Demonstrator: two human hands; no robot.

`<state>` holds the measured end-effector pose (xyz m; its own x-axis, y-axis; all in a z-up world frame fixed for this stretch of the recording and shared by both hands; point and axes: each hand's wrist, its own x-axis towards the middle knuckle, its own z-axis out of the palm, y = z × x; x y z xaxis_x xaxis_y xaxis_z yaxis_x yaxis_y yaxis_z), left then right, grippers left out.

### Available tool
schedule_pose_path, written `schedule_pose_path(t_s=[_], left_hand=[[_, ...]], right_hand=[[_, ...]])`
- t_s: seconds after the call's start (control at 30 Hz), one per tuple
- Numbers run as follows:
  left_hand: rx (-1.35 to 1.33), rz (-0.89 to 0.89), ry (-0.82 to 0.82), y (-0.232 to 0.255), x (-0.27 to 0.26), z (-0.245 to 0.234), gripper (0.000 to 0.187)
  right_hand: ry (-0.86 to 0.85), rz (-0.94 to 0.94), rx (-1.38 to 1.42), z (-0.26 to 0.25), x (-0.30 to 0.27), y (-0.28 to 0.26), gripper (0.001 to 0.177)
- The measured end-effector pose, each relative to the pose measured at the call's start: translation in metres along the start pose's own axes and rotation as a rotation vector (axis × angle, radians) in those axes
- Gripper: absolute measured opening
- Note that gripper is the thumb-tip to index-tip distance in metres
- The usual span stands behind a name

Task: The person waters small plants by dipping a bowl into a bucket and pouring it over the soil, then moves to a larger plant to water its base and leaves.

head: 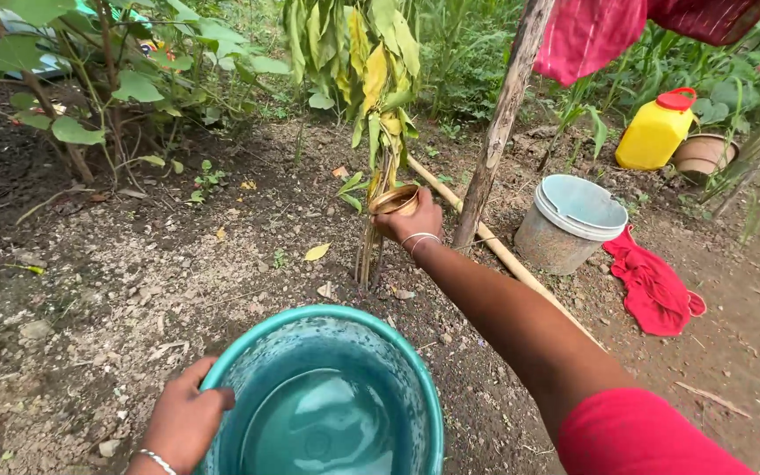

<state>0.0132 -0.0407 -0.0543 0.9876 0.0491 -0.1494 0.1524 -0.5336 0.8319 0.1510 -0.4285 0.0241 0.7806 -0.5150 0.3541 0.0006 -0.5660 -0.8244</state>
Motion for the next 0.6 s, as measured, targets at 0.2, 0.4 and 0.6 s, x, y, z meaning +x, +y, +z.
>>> schedule_pose_path(t_s=[0.2, 0.4, 0.6], left_hand=[[0.0, -0.019, 0.017, 0.028, -0.02, -0.005, 0.033], [0.016, -0.009, 0.004, 0.029, -0.022, -0.008, 0.028], [0.023, -0.006, 0.004, 0.033, -0.023, -0.008, 0.026]], right_hand=[[-0.039, 0.039, -0.014, -0.017, -0.014, -0.015, 0.081], [-0.058, 0.068, 0.033, -0.009, -0.008, 0.003, 0.082], [-0.111, 0.135, -0.041, -0.002, -0.006, 0.007, 0.09]])
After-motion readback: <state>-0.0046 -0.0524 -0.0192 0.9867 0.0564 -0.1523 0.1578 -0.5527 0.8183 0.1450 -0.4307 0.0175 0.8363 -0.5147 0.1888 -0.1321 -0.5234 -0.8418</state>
